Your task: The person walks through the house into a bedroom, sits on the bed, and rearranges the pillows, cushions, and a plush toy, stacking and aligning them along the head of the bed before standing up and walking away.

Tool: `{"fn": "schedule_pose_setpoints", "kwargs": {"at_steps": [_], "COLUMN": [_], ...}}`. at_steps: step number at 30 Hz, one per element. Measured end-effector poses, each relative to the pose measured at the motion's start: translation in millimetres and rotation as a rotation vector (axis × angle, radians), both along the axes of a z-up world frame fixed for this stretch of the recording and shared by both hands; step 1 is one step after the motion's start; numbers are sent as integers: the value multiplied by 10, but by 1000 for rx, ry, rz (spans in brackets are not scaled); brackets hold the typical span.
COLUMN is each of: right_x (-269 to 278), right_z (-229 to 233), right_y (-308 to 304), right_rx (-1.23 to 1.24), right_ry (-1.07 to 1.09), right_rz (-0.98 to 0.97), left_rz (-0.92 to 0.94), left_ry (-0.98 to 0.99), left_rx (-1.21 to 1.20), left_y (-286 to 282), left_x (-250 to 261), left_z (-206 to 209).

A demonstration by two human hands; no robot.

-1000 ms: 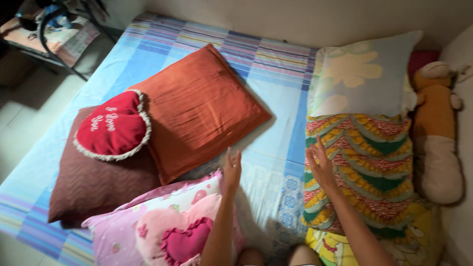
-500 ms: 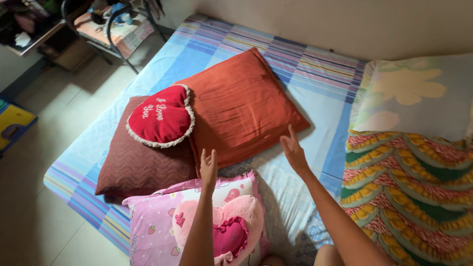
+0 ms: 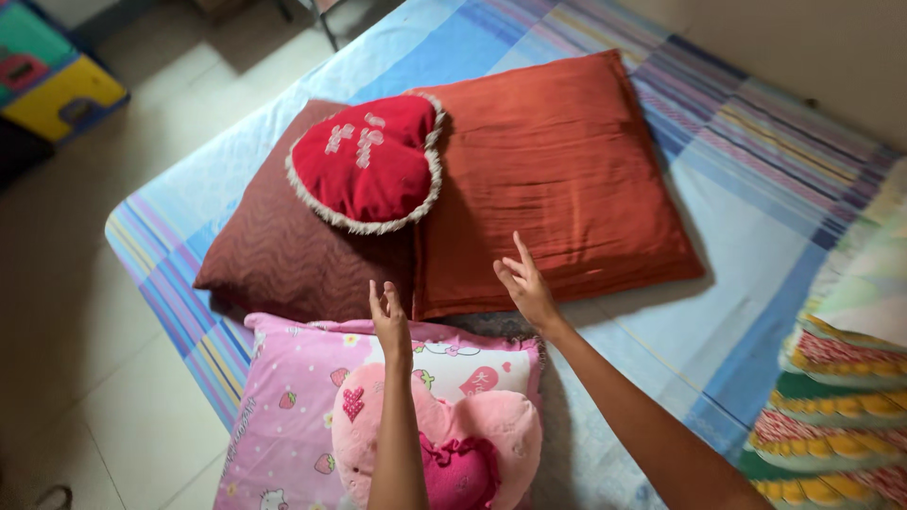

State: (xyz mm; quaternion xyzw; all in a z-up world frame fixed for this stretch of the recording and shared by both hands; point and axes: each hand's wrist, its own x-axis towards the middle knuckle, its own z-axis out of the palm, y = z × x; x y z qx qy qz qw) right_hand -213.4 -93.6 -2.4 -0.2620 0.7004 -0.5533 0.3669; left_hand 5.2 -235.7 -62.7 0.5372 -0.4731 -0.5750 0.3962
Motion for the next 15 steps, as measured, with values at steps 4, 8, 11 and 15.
{"fn": "schedule_pose_setpoints", "kwargs": {"at_steps": [4,8,11,15], "right_x": [127,156,170,140], "right_z": [-298,-612,-854,-1140], "right_y": [-517,-988,-1342,-1808], "right_rx": [-21,2,-44,-128], "right_ry": [-62,-328,-462,-608], "right_rz": [58,53,31,17], "left_rz": [74,118,120,180], "left_ry": [-3,10,91,251], "left_rx": [22,-103,-22,-23], "left_y": [-161,-327,-340,-341], "left_x": [196,371,465,521], "left_z": [-398,-803,-1096,-1370]}}
